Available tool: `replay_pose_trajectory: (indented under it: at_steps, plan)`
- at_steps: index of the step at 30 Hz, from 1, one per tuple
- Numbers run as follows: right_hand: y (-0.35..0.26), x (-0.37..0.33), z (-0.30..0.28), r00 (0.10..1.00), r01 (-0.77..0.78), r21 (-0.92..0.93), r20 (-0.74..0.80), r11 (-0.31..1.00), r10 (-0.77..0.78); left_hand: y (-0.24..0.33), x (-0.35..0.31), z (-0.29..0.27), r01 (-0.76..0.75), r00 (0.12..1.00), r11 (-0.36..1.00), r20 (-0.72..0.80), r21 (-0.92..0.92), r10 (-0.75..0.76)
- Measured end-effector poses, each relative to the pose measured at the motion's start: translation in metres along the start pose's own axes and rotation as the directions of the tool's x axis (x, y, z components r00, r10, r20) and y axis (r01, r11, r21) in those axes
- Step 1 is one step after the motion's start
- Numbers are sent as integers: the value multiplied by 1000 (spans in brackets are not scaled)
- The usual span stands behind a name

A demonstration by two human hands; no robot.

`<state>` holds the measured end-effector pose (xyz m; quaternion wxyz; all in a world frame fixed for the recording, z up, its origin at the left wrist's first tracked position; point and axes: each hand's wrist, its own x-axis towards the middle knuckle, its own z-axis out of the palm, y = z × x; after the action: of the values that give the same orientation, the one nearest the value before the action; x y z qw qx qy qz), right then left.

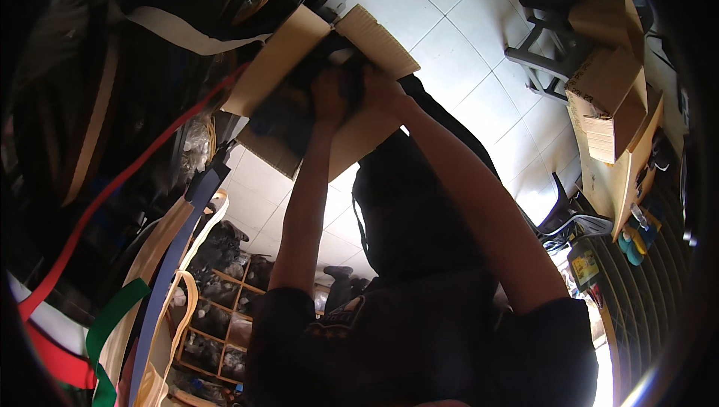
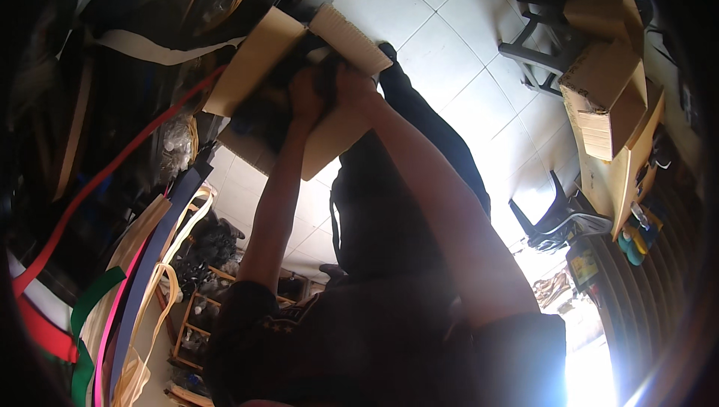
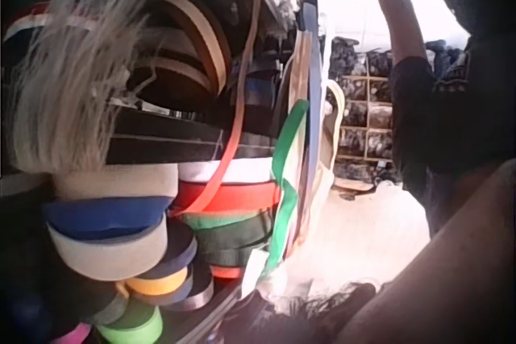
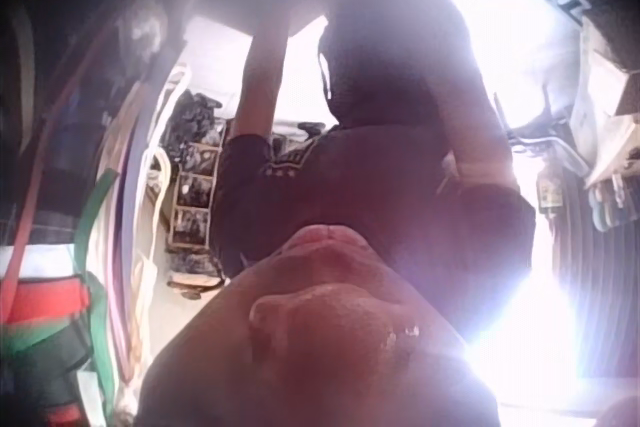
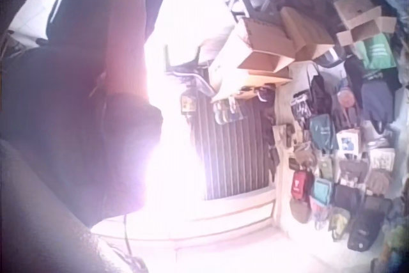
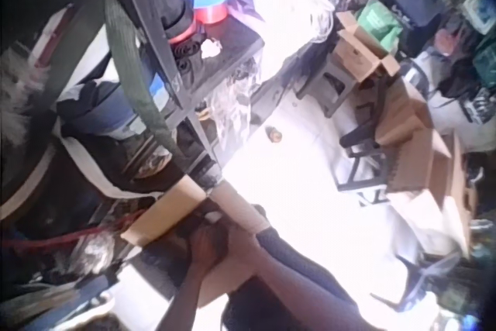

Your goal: The person organizes rolls of colorful fabric and webbing by picking them up from a box and placing them onto shelves. The person handles rolls of various colors including pink, white, black, green, navy blue, and yellow.

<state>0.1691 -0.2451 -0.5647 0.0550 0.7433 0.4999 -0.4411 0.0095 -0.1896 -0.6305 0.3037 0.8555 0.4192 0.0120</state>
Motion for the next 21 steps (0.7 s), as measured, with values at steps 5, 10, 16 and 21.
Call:
replay_pose_trajectory:
  at_steps: [5,10,16,21]
  plan:
    - [13,4,12,971,176,195,-198,965,-137,17,-15,-33,38,972,911,-198,-410,-130]
    - [0,-12,-18,972,169,843,-55,511,-230,40,-34,-64,-71,942,690,-276,-720,-190]
    - [-1,-41,-43,979,194,911,-153,365,-137,81,-38,-105,-117,954,458,-228,-881,-193]
    - [-11,-73,-85,922,370,842,-281,392,-268,106,-46,-136,-98,979,355,-154,-930,-132]
